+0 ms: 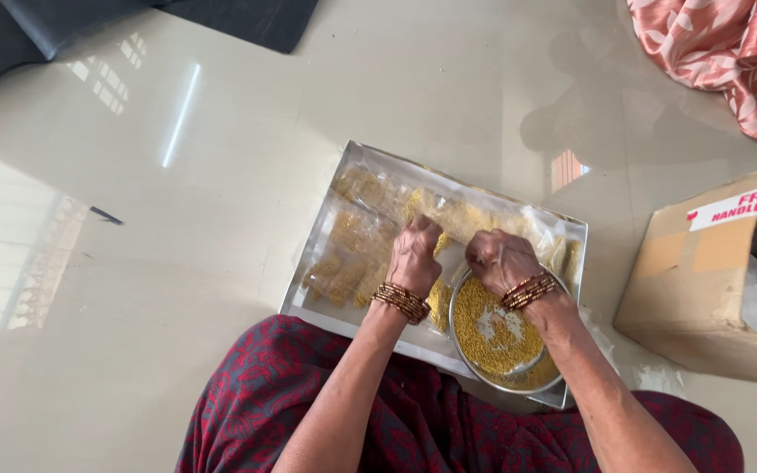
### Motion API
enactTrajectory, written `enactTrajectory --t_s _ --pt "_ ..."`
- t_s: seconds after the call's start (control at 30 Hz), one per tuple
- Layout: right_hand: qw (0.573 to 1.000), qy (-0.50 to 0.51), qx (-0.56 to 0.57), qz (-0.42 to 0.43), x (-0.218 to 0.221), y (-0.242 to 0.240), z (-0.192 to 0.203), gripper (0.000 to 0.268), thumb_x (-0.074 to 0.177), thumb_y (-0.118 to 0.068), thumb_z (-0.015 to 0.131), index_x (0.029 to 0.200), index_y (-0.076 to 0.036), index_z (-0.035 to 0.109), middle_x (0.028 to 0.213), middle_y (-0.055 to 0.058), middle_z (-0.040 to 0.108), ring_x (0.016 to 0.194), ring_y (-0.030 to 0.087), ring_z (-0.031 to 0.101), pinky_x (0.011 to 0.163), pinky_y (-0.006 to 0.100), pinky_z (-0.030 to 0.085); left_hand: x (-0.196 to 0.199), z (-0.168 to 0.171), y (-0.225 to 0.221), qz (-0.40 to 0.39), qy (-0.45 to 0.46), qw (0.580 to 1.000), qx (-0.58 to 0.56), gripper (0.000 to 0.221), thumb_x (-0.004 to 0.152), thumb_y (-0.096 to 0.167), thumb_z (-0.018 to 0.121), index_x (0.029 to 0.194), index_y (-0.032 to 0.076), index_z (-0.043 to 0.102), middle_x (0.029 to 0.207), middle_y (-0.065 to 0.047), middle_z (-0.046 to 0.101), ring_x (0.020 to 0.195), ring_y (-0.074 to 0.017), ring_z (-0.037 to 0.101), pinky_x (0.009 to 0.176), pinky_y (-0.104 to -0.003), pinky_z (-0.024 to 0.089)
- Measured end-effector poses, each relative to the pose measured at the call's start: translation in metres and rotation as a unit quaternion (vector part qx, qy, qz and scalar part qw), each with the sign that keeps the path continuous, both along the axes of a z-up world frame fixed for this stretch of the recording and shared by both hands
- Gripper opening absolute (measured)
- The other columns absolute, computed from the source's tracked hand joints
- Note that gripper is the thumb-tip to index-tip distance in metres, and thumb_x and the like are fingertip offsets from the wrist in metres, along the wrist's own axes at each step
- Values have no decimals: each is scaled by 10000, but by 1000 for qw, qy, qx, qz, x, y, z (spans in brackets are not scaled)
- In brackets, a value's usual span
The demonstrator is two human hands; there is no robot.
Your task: The person sits on the floor filling small clear plastic bags with yellow beads from a metal bowl and sealing each bag by hand. They place the filled bags in rows on a tray beside them and continue filling more bags.
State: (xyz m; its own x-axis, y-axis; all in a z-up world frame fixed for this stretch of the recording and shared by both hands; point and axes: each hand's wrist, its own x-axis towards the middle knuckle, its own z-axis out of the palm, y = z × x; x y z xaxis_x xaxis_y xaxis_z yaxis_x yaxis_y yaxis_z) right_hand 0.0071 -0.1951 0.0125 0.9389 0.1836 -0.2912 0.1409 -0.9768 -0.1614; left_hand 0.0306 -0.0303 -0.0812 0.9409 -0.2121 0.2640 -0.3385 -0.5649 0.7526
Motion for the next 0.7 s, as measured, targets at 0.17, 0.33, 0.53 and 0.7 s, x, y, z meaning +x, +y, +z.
enactTrajectory --t_s 0.17,0.33,0.53,0.7 --pt "997 -47 51 44 11 5 -30 21 848 -71 705 833 -84 714 831 43 712 772 211 694 708 343 613 1 -12 4 -49 51 993 97 413 625 -164 709 1002 4 694 1152 -203 672 1030 -352 665 795 -384 603" --pt "986 -74 145 40 16 14 -69 37 848 -72 734 869 -90 709 842 17 725 753 173 717 694 299 632 -1 30 20 -63 70 995 42 393 623 -106 766 991 19 712 1153 -193 679 1055 -353 675 877 -413 591" --pt "987 -125 103 -25 -18 20 -47 335 838 -105 732 1163 -139 661 1129 54 682 723 167 692 500 286 594 45 24 68 155 127 960 195 499 768 -185 630 1233 -2 617 1213 -238 592 1071 -344 596 802 -378 610" --pt "960 -213 183 21 -82 -22 -57 312 847 -226 745 1121 -113 647 940 81 763 640 162 727 526 286 608 60 54 86 233 115 953 158 514 763 -81 675 1266 -73 572 1227 -248 588 1172 -372 560 988 -454 525"
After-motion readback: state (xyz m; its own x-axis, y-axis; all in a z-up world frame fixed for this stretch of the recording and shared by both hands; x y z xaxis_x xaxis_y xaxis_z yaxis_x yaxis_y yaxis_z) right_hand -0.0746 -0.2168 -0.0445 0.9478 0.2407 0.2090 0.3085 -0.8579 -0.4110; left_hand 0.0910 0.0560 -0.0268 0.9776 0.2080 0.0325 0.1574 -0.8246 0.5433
